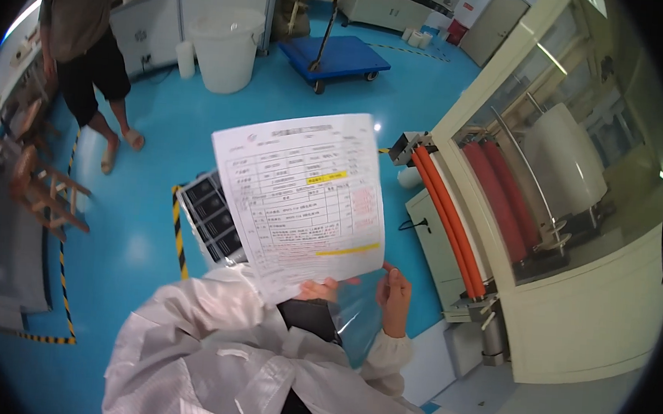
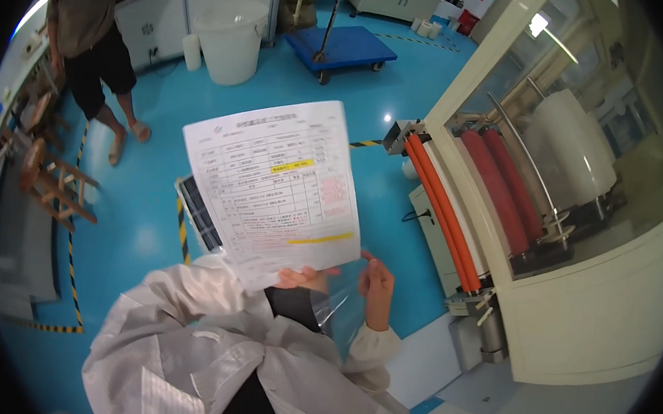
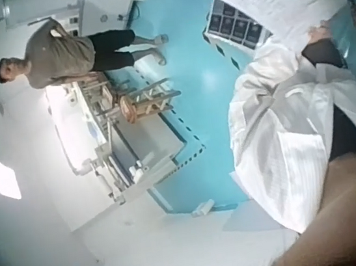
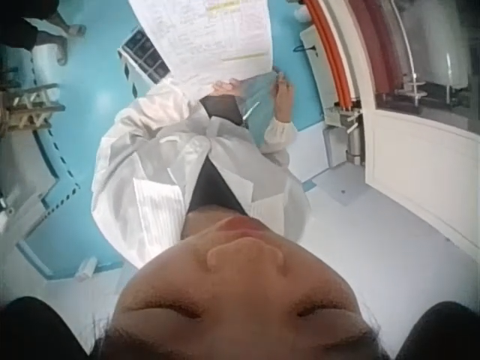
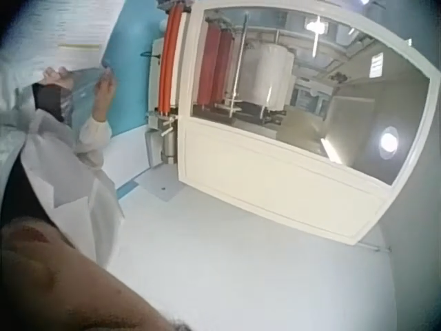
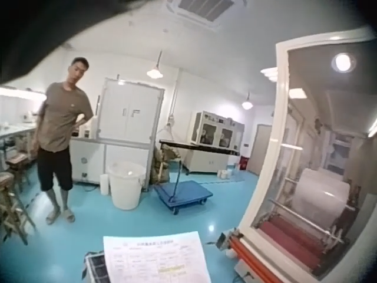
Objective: Moving electronic panels between racks, reviewing manufacturing checklists, and loading material rolls onto a production machine.
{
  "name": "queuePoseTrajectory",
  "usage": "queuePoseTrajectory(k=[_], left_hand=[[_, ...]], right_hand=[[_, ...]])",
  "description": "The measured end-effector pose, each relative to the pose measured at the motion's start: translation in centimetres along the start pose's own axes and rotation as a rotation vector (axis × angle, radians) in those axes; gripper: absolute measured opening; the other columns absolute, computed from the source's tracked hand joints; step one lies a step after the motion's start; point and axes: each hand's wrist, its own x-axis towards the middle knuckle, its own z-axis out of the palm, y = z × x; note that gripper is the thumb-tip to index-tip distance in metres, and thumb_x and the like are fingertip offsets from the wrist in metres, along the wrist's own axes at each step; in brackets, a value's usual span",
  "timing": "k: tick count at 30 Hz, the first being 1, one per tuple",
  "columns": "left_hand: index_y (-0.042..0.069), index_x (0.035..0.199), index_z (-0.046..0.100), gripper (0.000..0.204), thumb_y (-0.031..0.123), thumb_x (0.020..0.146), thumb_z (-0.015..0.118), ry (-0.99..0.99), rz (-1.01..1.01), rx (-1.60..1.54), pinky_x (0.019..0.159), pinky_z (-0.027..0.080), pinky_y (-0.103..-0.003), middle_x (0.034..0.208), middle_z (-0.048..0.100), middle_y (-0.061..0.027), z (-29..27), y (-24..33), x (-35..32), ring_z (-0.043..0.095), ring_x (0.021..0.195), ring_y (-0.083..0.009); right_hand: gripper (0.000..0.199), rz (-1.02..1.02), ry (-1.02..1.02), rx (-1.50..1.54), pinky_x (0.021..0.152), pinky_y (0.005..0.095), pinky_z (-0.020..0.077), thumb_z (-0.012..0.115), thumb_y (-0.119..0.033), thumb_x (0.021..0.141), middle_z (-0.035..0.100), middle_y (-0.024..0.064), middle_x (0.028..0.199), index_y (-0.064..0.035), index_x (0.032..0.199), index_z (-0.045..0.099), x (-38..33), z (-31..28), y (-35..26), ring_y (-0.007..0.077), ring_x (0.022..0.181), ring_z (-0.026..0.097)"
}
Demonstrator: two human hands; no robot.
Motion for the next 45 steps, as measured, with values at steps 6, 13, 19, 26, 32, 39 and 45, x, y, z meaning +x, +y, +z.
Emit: queuePoseTrajectory(k=[6,13,19,26,32,39,45], left_hand=[[-0.002,0.132,0.027,0.063,0.043,0.090,0.039,0.042,-0.022,0.070,0.065,0.045,-0.027,0.101,0.052,-0.0096,-0.5,-2.8,-1.8,0.052,0.073,-0.0169],[-0.002,0.131,0.030,0.060,0.043,0.091,0.038,0.136,0.008,0.094,0.068,0.045,-0.027,0.103,0.053,-0.0095,-0.7,-4.8,-2.9,0.053,0.078,-0.0169],[-0.002,0.130,0.033,0.058,0.042,0.092,0.037,0.334,0.078,0.163,0.070,0.046,-0.027,0.106,0.054,-0.0095,-0.2,-5.4,-4.5,0.054,0.082,-0.0168],[-0.002,0.129,0.036,0.056,0.041,0.093,0.035,0.946,0.178,0.660,0.072,0.046,-0.027,0.108,0.055,-0.0094,1.6,-4.7,-7.2,0.056,0.086,-0.0167],[-0.002,0.122,0.046,0.054,0.042,0.095,0.028,1.133,0.451,0.705,0.084,0.044,-0.025,0.116,0.055,-0.0089,6.6,-3.4,-7.0,0.055,0.100,-0.0144],[-0.003,0.118,0.046,0.039,0.012,0.083,0.057,1.142,0.555,1.159,0.084,0.042,-0.024,0.106,0.059,-0.0078,10.3,-3.3,-3.8,0.056,0.095,-0.0116],[-0.004,0.124,0.041,0.050,0.003,0.079,0.062,1.202,0.660,1.275,0.066,0.040,-0.016,0.079,0.053,0.0020,10.1,-3.4,-3.4,0.050,0.071,-0.0035]], right_hand=[[0.067,-0.135,-0.192,-0.199,0.040,0.0204,0.0186,0.043,-0.057,0.085,0.039,-0.0056,0.053,0.0066,0.096,0.061,0.3,-0.4,-0.9,0.0020,0.044,0.028],[0.087,-0.340,-0.295,-0.073,0.041,0.0218,0.0218,0.038,-0.075,0.074,0.051,-0.0001,0.057,0.0079,0.085,0.062,-0.4,0.4,-2.4,0.0051,0.046,0.037],[0.046,-0.231,-0.364,-0.240,0.057,0.0234,0.0436,0.058,-0.038,0.083,0.064,0.0064,0.078,0.0073,0.090,0.062,-1.3,1.7,-5.2,0.0107,0.063,0.055],[0.027,-0.075,-0.188,-0.075,0.069,0.0229,0.0449,0.059,-0.017,0.085,0.064,0.0088,0.090,0.0067,0.099,0.058,0.6,1.7,-5.3,0.0106,0.075,0.057],[0.028,-0.087,-0.170,-0.075,0.070,0.0236,0.0455,0.058,-0.020,0.086,0.063,0.0076,0.093,0.0046,0.100,0.058,1.7,0.1,-5.5,0.0110,0.078,0.057],[0.027,-0.073,-0.158,-0.096,0.068,0.0223,0.0454,0.057,-0.020,0.087,0.065,0.0078,0.089,0.0041,0.097,0.059,1.8,-0.8,-5.3,0.0092,0.074,0.058],[0.027,-0.094,-0.133,-0.096,0.064,0.0214,0.0454,0.056,-0.022,0.087,0.065,0.0077,0.086,0.0033,0.096,0.059,1.6,-1.1,-5.2,0.0093,0.069,0.058]])
